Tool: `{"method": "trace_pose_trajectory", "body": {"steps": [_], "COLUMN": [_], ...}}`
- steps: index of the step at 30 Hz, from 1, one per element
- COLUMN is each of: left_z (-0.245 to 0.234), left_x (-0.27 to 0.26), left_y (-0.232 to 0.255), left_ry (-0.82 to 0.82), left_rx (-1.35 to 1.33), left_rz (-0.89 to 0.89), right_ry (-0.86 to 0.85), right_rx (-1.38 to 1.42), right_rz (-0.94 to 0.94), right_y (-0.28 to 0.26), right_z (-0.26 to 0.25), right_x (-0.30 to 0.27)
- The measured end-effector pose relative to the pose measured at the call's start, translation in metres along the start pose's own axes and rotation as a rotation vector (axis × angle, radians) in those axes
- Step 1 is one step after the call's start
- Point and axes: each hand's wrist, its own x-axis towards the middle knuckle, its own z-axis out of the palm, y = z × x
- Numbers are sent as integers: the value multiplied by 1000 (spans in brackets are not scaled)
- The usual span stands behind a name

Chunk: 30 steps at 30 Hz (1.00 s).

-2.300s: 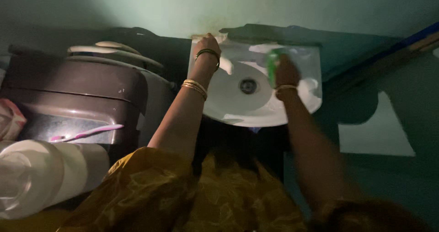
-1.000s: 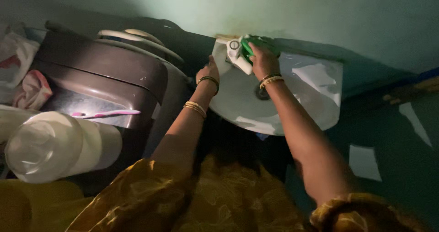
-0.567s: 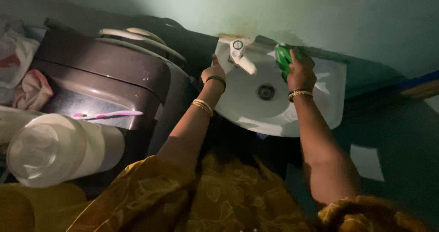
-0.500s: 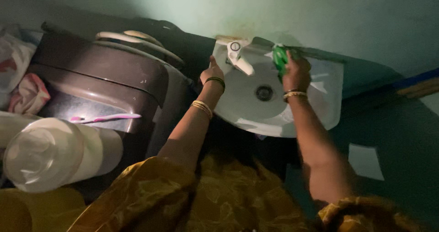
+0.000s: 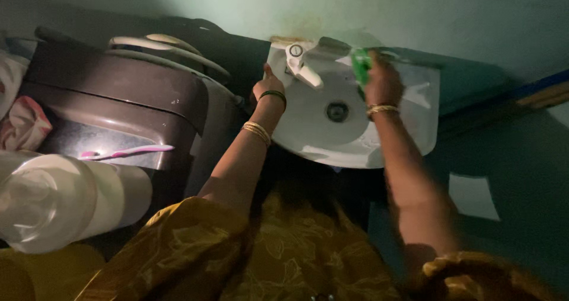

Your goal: The person cleans the interior and the rim of a small white sink with a green sponge.

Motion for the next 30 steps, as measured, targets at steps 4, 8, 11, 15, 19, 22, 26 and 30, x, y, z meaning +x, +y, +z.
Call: {"method": "trace_pose_trajectory", "body": {"steps": [4,8,11,15,19,22,26,30], "left_z": [2,16,14,-1,-7,-3,-12,-3], "left_x": [7,24,18,5,2,-2,-11,-3], "left_y": [-3,-6,-3,-6,-9,-8,-10,-9], "left_ry": [-58,29,-25,-45,-68,10,-72,11], "left_rx": [-82,-202,-59,-87,-65,-69,-35,-51], "left_rz": [6,-27,18,23,33,42,39,42], "right_ry": [-38,156,86,17,-58,-121,-276,-207], "right_rx": [-170,-129,129,112,126,133,266,325], "right_rz": [362,666,601,252,-52,-38,21,-129], "right_y": [55,75,46,9,-14,-36,-79,-113], "right_z": [-1,8,13,18,7,-10,-10,11], "right_x": [-16,-23,-39,-38,-18,4,43,68]}}
